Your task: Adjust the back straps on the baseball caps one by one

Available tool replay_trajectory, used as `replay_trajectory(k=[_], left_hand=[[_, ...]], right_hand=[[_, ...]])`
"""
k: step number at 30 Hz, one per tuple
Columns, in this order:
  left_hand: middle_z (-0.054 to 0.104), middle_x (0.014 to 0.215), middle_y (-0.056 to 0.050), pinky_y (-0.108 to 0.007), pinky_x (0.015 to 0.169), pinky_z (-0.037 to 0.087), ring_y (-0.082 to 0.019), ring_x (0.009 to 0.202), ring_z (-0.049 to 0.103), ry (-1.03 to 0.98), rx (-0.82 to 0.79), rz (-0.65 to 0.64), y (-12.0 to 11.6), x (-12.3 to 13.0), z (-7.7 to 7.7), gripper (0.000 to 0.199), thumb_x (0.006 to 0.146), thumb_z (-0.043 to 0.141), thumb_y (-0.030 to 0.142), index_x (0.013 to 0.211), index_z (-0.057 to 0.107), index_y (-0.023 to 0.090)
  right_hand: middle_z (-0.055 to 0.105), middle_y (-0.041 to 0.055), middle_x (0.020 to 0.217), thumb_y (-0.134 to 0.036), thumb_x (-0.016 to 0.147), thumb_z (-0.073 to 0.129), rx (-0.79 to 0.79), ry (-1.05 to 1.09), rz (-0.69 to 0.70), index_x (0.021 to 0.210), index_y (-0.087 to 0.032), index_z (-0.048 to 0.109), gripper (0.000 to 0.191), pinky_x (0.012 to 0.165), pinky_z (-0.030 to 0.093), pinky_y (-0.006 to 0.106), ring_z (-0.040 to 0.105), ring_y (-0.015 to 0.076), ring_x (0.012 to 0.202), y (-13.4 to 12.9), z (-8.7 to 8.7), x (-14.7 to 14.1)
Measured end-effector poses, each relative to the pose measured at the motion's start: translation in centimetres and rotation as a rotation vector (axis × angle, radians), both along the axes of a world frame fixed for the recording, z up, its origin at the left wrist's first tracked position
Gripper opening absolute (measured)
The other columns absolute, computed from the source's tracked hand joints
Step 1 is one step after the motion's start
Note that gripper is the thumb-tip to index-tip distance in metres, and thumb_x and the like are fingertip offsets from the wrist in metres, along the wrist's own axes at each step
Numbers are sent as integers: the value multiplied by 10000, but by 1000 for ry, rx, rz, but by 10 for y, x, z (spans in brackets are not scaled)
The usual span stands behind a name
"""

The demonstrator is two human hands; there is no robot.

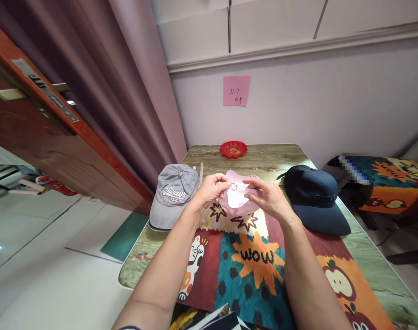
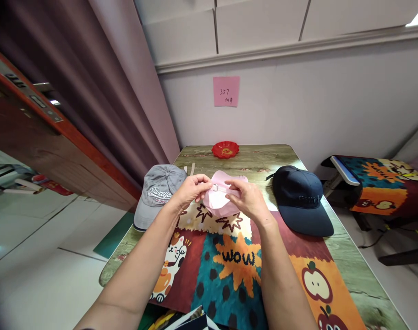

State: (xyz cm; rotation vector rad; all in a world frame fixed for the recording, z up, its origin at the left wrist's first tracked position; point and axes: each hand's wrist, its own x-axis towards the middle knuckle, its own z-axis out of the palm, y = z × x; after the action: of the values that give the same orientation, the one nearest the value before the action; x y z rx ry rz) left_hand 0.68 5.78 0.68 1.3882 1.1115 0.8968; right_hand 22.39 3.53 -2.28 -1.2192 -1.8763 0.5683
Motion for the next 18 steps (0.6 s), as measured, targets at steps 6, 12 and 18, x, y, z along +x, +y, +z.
replay_trajectory(k=[6, 12, 18], left_hand=[[599, 549, 29, -161, 430, 431, -73, 435, 552, -7, -4, -14, -4, -7, 3, 182, 799, 736, 287, 798, 622, 146], [593, 535, 35, -157, 415, 401, -62, 393, 521, 30, -17, -57, -9, -2, 11, 139, 813, 723, 235, 819, 619, 144], [620, 571, 26, -178, 419, 459, -96, 421, 581, -28, -23, -33, -15, 14, 9, 258, 862, 705, 355, 866, 518, 176]], right_hand=[[780, 62, 1048, -251, 886, 599, -44, 126, 41, 1157, -243, 719, 296, 844, 526, 359, 719, 239, 957, 1, -3, -1], [748, 89, 1103, -235, 888, 579, 81, 61, -56, 1179, -231, 718, 323, 895, 524, 404, 691, 261, 1000, 2, -3, -8], [735, 71, 1123, -380, 930, 659, 264, -67, -157, 1083, -290, 758, 204, 739, 515, 328, 689, 237, 932, -11, 4, -35]])
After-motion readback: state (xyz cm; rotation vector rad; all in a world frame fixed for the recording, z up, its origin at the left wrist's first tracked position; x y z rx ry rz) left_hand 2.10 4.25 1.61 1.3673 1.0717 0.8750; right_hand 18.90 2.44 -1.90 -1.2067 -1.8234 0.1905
